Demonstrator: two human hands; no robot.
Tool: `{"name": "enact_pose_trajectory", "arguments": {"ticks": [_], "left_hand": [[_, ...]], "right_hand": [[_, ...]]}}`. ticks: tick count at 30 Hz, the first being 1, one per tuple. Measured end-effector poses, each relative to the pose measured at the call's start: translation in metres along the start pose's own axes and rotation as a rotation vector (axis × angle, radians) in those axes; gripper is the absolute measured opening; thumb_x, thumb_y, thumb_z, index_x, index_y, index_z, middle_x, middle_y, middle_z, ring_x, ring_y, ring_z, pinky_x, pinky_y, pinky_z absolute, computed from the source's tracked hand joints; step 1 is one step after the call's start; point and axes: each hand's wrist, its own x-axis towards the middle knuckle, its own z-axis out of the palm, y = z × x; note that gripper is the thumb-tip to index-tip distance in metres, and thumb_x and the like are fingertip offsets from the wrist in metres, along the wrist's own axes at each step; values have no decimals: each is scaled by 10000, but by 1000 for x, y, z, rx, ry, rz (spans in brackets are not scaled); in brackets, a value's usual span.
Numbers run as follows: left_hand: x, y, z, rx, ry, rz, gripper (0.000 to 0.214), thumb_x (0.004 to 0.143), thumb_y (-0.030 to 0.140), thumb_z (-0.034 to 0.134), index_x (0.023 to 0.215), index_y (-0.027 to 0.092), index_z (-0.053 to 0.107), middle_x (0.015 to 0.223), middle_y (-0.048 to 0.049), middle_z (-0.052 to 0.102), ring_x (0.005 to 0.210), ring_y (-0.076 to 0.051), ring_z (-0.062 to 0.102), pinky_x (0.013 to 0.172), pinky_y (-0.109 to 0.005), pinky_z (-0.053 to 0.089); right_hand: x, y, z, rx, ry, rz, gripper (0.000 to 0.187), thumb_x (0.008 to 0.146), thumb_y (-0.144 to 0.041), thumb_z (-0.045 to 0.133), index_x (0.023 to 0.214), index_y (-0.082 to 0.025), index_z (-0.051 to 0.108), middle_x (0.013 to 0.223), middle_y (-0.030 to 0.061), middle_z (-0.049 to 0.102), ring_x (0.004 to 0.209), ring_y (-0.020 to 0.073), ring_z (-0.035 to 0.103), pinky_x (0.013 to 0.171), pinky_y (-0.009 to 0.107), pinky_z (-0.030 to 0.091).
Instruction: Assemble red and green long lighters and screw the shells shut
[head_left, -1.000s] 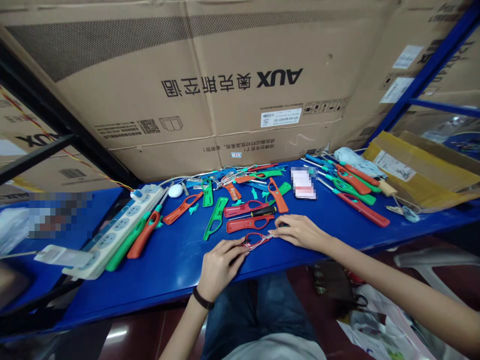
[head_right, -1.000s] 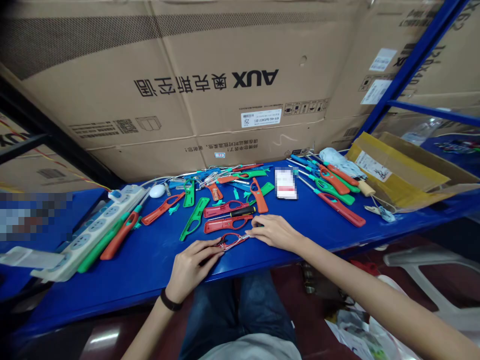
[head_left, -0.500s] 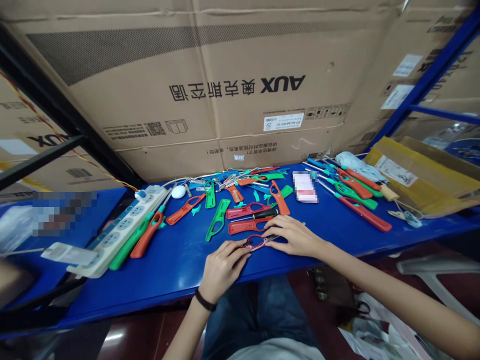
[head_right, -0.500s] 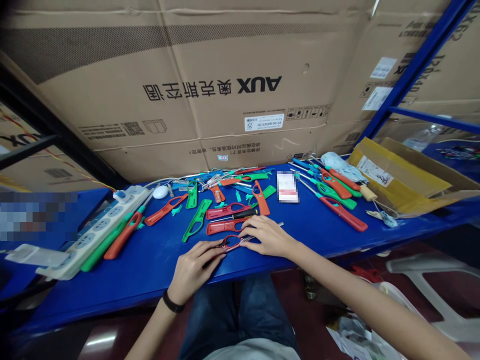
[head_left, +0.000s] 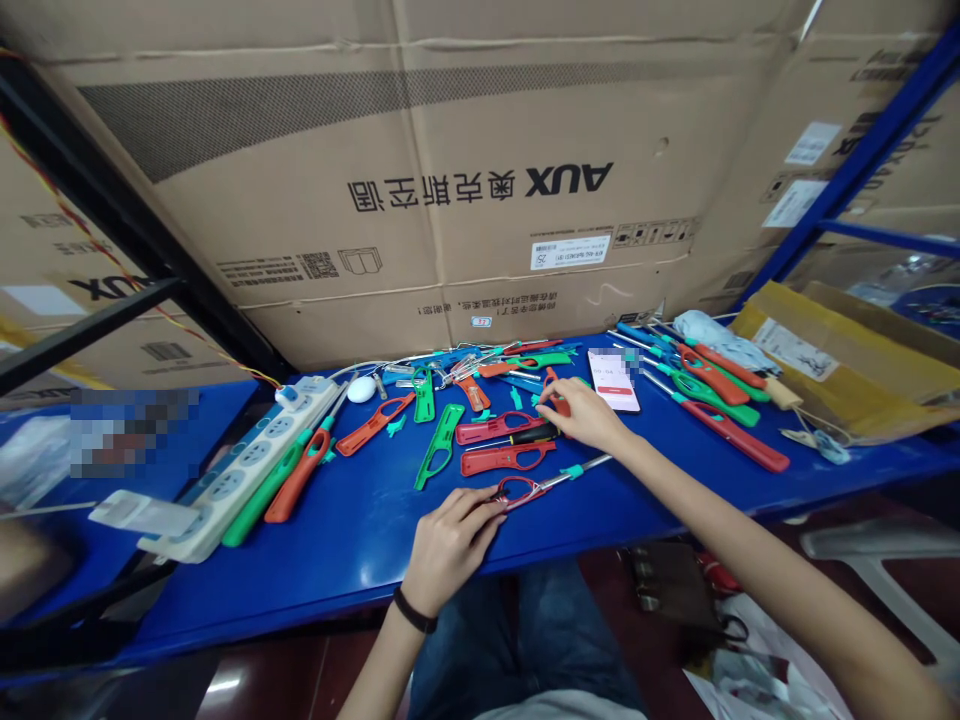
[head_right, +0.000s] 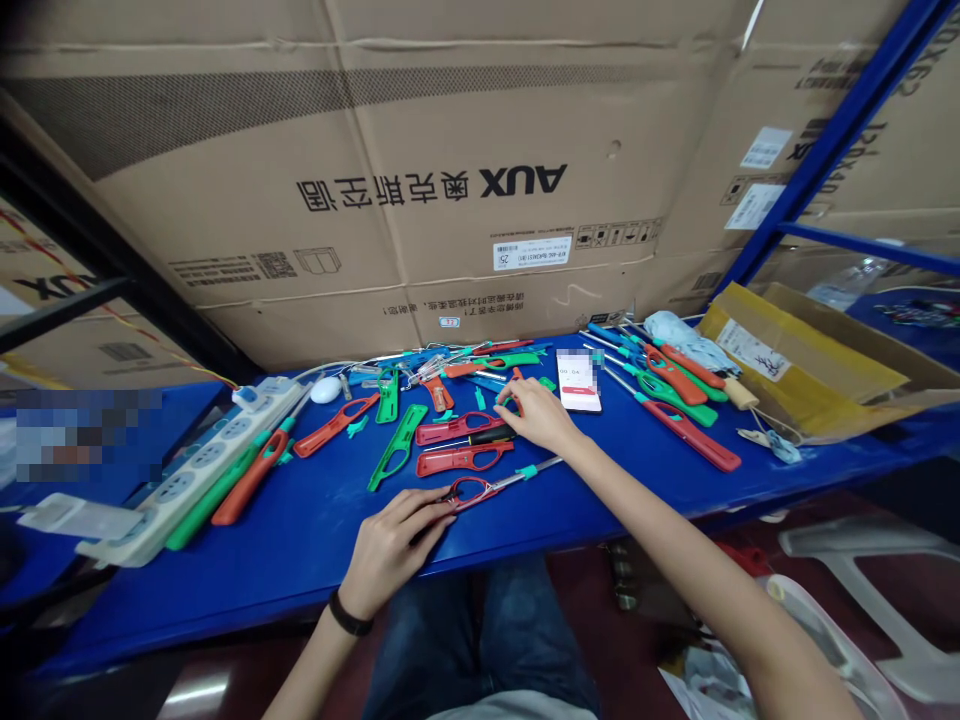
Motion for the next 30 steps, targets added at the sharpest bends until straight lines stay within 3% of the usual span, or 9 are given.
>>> {"name": "enact_pose_trajectory", "arguments": {"ticks": [6,10,16,22,27,30], "left_hand": [[-1,-1,1,5,1,22,139,899,221,549,954,226,676,1038,-37,707,881,-170,652,732,-276,565],[-1,-1,1,15,4,33,133,903,207,537,923,217,668,1046,-46,702,893,-170,653,733,-272,565],[1,0,1,-16,4,35,137,903,199,534,945,219,663,1034,-41,701,911,-157,650,772,-270,560],[2,1,1,-53,10,41,109,885,204,561,926,220,662,1024,-40,699,918,-163,646,781,-283,560],[0,1,2,-44,-12,72,114,883,197,558,921,217,663,1019,-43,696,938,-166,641,792,-285,556],[0,1,2,-35,-23,77,109,879,200,565,917,215,666,1005,-43,694,931,-167,640,795,-286,552]], "right_hand": [[26,-5,6,-18,-55,54,211,822,-324,635,979,-183,628,924,77,660,930,244,588,797,376,467],[41,-10,20,-13,-48,151,224,794,-375,661,884,-169,649,889,98,669,954,270,597,812,397,481],[51,-15,34,121,-22,243,78,747,-225,675,770,-151,662,892,108,700,894,267,658,811,404,511],[27,-29,22,440,-73,232,187,789,-305,659,891,-150,634,790,52,727,772,173,705,724,275,566],[-10,-45,14,1019,-265,333,369,710,-382,736,959,-151,593,729,29,713,700,189,717,692,308,595],[-29,-52,12,1183,-353,383,540,654,-368,787,1100,-178,547,711,-10,693,719,195,721,687,304,597]]}}
